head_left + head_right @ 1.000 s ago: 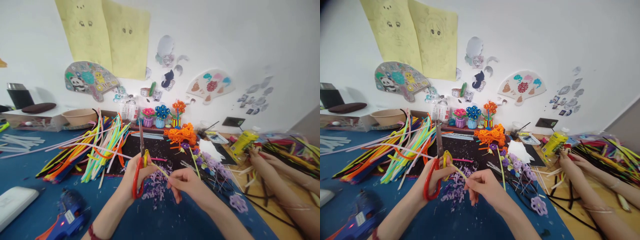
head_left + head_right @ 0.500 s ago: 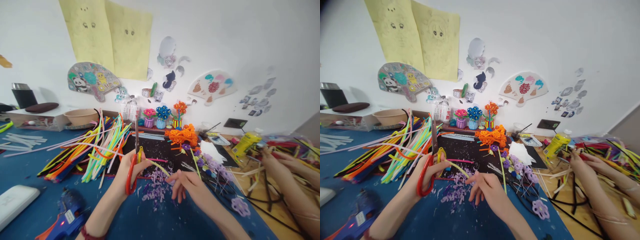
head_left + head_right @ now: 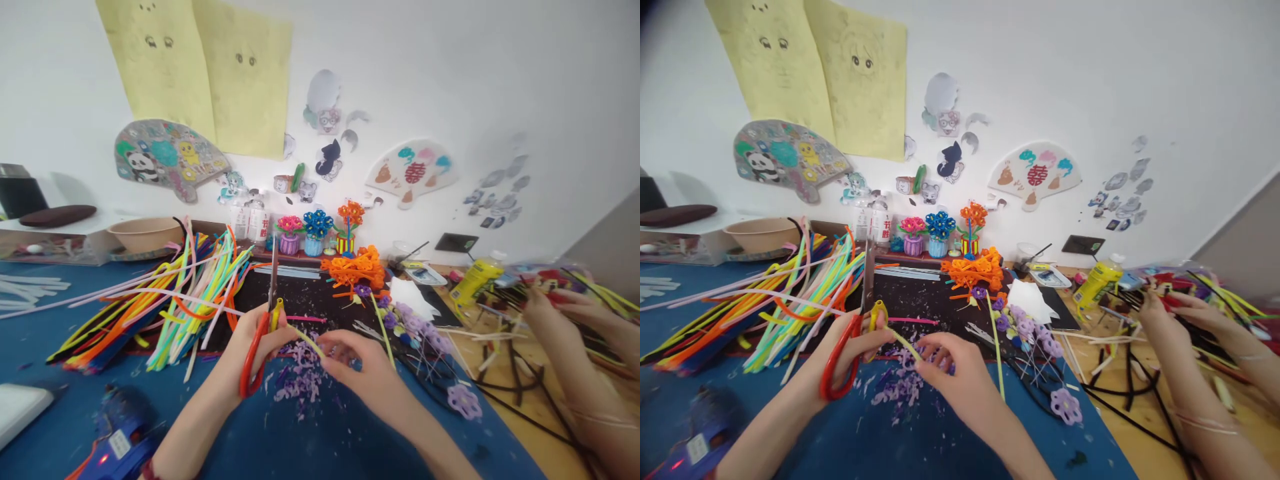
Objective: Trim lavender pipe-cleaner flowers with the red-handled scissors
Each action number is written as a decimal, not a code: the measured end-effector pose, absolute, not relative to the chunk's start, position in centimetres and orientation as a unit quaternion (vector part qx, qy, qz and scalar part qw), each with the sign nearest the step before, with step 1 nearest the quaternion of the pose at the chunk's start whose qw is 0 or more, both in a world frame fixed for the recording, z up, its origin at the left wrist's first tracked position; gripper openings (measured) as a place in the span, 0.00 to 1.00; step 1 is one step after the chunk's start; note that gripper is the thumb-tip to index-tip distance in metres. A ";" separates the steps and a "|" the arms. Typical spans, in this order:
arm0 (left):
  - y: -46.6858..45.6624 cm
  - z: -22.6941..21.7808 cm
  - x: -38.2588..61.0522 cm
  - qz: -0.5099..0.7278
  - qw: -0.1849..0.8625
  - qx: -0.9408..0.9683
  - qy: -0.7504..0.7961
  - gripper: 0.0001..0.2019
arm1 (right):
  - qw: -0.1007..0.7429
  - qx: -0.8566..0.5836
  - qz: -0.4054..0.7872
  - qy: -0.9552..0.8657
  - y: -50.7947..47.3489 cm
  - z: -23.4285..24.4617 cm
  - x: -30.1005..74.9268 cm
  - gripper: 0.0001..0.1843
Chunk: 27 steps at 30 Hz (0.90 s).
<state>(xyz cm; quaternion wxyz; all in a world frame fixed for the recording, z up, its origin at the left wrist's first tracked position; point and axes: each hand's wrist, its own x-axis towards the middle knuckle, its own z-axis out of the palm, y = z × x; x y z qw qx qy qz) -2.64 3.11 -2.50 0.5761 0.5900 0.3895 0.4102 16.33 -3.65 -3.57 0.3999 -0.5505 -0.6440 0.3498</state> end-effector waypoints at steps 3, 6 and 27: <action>2.7 -2.5 -2.2 0.384 0.572 0.615 0.384 0.13 | 0.383 -0.561 0.330 -0.655 -4.1 -3.4 15.2 0.05; 2.7 -2.7 -1.8 0.366 0.567 0.626 0.390 0.13 | 0.363 -0.561 0.393 -0.631 -4.6 -3.5 15.0 0.13; 3.5 -2.2 -1.8 0.379 0.505 0.608 0.481 0.15 | 0.070 -0.846 0.003 -0.529 -5.2 -5.2 25.3 0.18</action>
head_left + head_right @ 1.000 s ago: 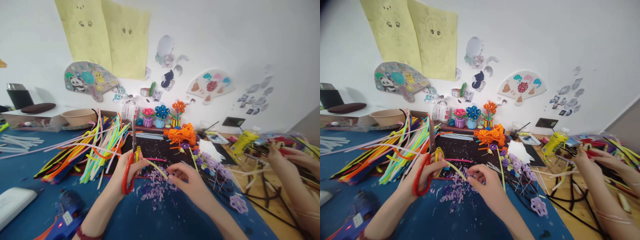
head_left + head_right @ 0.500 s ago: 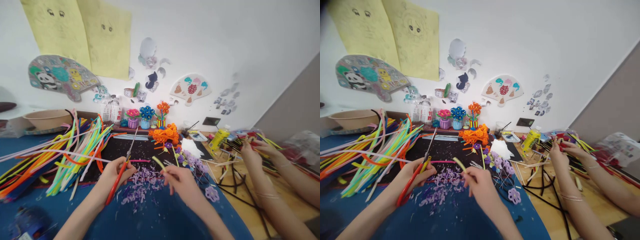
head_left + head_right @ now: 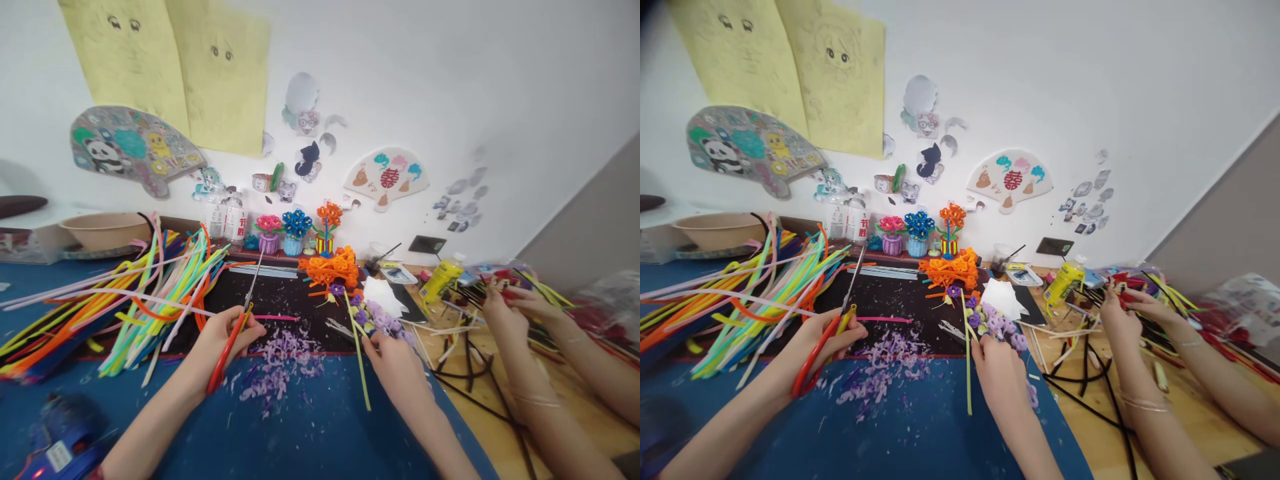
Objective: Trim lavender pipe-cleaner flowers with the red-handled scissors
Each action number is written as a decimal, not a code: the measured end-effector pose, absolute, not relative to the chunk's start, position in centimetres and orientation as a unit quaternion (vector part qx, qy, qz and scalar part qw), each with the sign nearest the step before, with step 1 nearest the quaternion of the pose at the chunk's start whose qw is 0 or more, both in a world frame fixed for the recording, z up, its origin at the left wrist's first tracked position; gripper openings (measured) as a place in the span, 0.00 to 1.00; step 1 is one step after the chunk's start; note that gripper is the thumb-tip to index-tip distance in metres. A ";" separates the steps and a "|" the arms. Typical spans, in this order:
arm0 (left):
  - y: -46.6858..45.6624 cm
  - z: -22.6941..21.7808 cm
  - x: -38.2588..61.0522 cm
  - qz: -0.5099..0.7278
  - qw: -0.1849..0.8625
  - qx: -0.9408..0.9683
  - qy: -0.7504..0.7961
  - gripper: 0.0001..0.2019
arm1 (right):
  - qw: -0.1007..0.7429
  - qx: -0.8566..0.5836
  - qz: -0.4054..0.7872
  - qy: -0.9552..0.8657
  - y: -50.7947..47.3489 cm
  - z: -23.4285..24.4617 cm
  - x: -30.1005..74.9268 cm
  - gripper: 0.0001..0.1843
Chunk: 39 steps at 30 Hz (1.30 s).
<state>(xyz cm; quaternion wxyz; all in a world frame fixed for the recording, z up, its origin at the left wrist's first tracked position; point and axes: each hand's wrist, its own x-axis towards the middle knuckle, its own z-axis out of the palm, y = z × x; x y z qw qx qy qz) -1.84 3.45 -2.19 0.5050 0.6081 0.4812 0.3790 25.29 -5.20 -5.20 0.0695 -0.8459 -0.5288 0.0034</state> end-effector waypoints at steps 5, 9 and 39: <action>3.7 -2.6 -2.4 0.429 0.473 0.591 0.492 0.15 | 0.035 -0.851 -0.050 -0.521 -5.3 -5.6 24.5 0.15; 3.9 -2.6 -2.9 0.502 0.430 0.560 0.500 0.14 | 0.093 -0.821 -0.093 -0.555 -5.0 -6.0 24.3 0.14; 4.0 -2.0 -4.4 0.635 0.463 0.400 0.471 0.12 | 0.009 -0.564 0.016 -0.825 7.2 -2.2 11.5 0.06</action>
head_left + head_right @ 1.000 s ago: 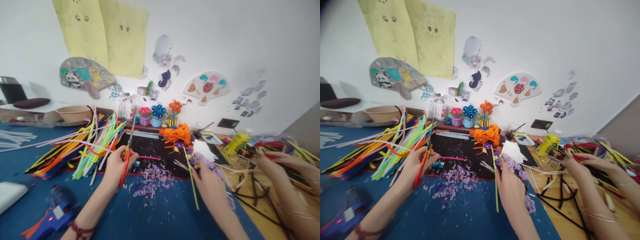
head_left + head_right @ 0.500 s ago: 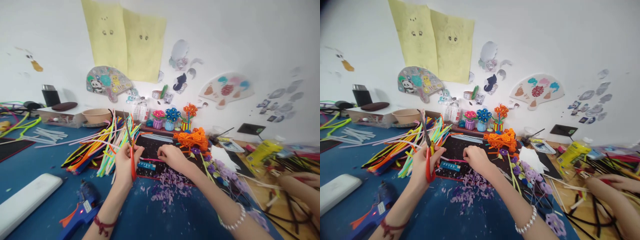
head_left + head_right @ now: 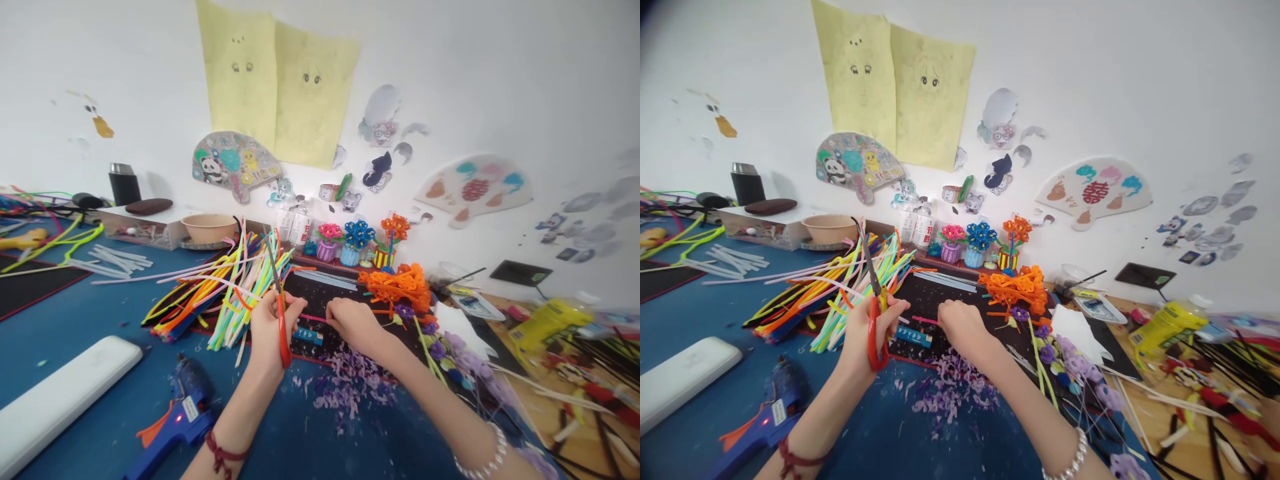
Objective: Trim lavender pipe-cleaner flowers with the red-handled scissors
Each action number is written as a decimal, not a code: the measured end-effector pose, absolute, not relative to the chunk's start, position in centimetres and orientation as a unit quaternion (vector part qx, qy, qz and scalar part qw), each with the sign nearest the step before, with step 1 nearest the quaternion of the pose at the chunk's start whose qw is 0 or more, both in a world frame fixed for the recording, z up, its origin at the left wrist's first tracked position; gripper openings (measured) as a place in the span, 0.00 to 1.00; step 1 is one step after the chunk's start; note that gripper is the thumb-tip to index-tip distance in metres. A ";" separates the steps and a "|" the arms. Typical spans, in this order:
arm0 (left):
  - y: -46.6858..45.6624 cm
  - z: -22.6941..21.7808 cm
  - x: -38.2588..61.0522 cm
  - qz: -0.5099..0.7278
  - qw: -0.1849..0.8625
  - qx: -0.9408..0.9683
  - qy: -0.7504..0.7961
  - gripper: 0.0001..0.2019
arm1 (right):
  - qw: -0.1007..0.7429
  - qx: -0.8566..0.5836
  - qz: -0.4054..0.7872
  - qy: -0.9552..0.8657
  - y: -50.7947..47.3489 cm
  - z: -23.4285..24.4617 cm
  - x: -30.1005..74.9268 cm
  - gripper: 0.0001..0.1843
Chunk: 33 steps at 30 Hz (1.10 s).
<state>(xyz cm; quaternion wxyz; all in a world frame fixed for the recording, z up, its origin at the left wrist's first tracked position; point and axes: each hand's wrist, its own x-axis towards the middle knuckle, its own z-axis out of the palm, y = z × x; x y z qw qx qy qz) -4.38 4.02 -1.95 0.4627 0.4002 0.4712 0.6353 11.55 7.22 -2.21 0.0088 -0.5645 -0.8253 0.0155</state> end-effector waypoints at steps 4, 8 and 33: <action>3.9 -1.6 -4.5 0.641 0.462 0.399 0.465 0.13 | 0.025 -0.582 0.023 -0.812 6.8 -1.5 13.3 0.05; 3.8 -1.3 -4.5 0.646 0.449 0.409 0.462 0.13 | 0.045 -0.586 0.047 -0.807 6.3 -1.6 13.7 0.05; 3.9 -1.7 -4.8 0.625 0.478 0.414 0.457 0.14 | 0.186 -0.523 0.263 -0.789 7.6 -0.2 14.6 0.17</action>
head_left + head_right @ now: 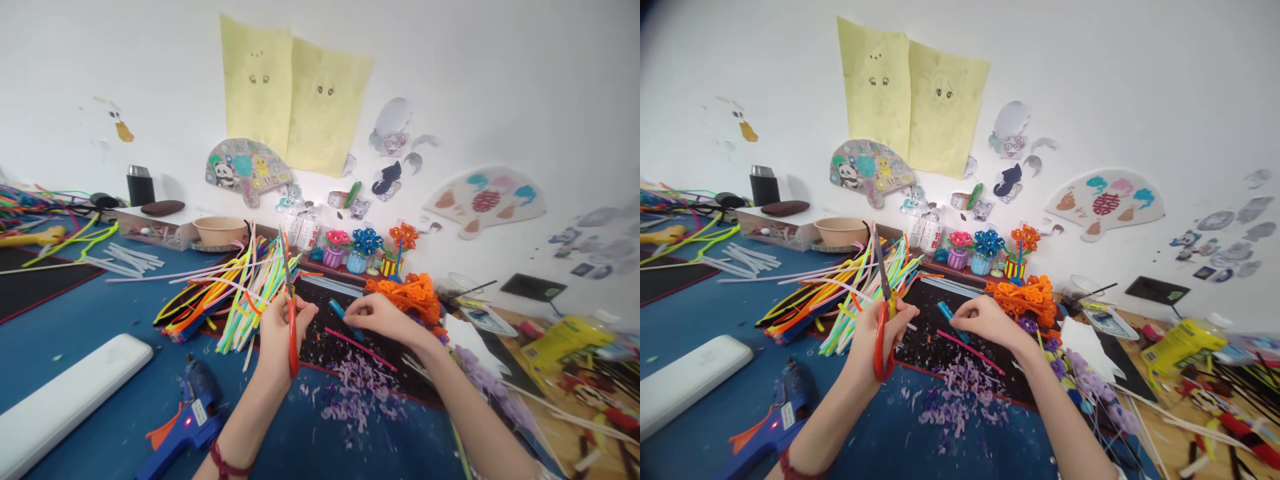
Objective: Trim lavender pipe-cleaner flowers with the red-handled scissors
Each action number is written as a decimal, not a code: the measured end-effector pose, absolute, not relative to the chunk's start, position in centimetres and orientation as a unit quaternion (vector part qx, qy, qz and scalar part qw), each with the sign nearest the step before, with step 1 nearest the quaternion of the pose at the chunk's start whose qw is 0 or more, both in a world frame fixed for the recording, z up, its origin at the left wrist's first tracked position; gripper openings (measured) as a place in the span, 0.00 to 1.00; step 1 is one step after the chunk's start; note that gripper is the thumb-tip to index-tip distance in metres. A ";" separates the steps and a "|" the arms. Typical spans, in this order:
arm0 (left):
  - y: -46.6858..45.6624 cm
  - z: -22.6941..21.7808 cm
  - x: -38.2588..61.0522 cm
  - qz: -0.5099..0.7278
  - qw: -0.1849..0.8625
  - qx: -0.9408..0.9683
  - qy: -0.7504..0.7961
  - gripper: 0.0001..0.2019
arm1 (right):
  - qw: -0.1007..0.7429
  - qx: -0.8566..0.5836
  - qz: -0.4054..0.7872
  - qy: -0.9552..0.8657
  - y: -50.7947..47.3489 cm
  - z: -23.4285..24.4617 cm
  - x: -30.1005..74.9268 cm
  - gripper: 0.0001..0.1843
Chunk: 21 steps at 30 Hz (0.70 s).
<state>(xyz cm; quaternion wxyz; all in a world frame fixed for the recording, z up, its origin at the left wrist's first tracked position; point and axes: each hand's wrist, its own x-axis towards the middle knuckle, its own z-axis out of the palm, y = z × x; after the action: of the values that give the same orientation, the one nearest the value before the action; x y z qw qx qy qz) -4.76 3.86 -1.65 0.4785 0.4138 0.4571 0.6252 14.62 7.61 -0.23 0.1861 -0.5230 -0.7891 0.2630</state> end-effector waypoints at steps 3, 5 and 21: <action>3.7 -1.7 -4.6 0.623 0.477 0.420 0.457 0.15 | 0.211 -0.508 0.320 -0.772 7.7 -1.2 16.6 0.27; 3.6 -1.7 -4.5 0.620 0.478 0.425 0.456 0.14 | 0.228 -0.507 0.332 -0.762 7.9 -2.3 17.4 0.31; 4.5 -3.2 -4.8 0.603 0.405 0.473 0.498 0.11 | 0.094 -0.593 0.011 -0.799 11.3 -4.0 15.0 0.08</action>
<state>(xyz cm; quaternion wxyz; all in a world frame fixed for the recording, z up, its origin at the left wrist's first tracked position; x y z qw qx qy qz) -4.81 4.49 -3.20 0.4053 0.4734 0.4983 0.6027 15.00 11.29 -3.96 0.0941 -0.5933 -0.7994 0.0111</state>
